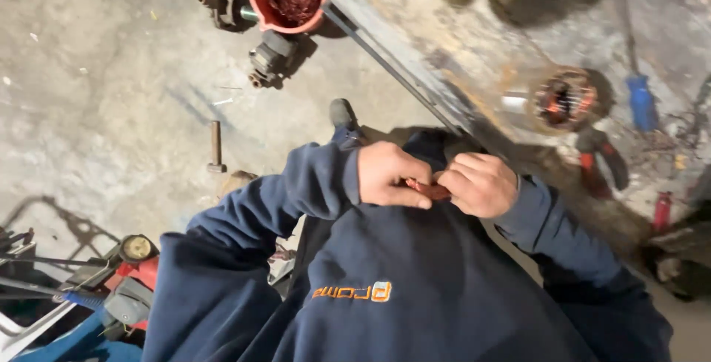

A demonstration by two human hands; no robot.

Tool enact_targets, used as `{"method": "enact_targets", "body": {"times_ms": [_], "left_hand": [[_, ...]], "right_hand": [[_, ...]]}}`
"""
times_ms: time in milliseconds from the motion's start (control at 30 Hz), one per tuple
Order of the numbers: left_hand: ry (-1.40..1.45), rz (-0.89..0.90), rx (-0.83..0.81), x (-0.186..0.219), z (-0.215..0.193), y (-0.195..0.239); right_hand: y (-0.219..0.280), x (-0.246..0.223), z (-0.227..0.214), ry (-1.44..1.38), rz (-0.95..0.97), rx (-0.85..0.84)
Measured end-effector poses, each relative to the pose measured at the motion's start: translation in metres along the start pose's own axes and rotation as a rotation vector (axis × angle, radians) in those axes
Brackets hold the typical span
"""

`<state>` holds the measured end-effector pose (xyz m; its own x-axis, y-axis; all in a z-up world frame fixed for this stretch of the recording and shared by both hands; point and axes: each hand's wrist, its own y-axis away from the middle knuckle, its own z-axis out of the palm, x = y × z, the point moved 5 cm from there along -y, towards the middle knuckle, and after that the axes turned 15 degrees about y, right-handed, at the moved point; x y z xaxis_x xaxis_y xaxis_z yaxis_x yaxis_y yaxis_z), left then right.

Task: Stripping copper wire from an electric motor stator using various hand tools.

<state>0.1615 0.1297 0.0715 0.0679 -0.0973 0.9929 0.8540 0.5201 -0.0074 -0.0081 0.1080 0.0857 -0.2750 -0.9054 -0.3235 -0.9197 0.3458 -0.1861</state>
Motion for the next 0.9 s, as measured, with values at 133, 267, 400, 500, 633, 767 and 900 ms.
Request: {"method": "enact_targets", "body": {"times_ms": [133,267,400,500,633,767,900], "left_hand": [[0.081,0.152,0.406,0.007,-0.033,0.068],[0.682,0.525,0.795,-0.033,-0.038,0.098],[0.715,0.572,0.806,-0.017,-0.06,0.117],[1.102,0.782,0.676,-0.005,-0.065,0.123],[1.056,0.838,0.797,-0.004,-0.08,0.124],[1.189,0.694,1.125,-0.024,-0.094,0.118],[1.19,0.752,1.262,-0.028,-0.101,0.117]], "right_hand": [[-0.071,-0.024,0.022,-0.191,0.166,0.083],[-0.135,-0.038,0.042,-0.274,0.261,0.33],[-0.16,-0.047,0.037,-0.102,0.208,0.462],[-0.161,-0.06,0.016,0.046,0.279,0.395],[-0.176,-0.084,-0.011,0.359,0.37,0.499],[-0.181,-0.084,0.001,0.547,0.405,0.497],[-0.171,-0.059,0.028,0.355,0.293,0.345]]}}
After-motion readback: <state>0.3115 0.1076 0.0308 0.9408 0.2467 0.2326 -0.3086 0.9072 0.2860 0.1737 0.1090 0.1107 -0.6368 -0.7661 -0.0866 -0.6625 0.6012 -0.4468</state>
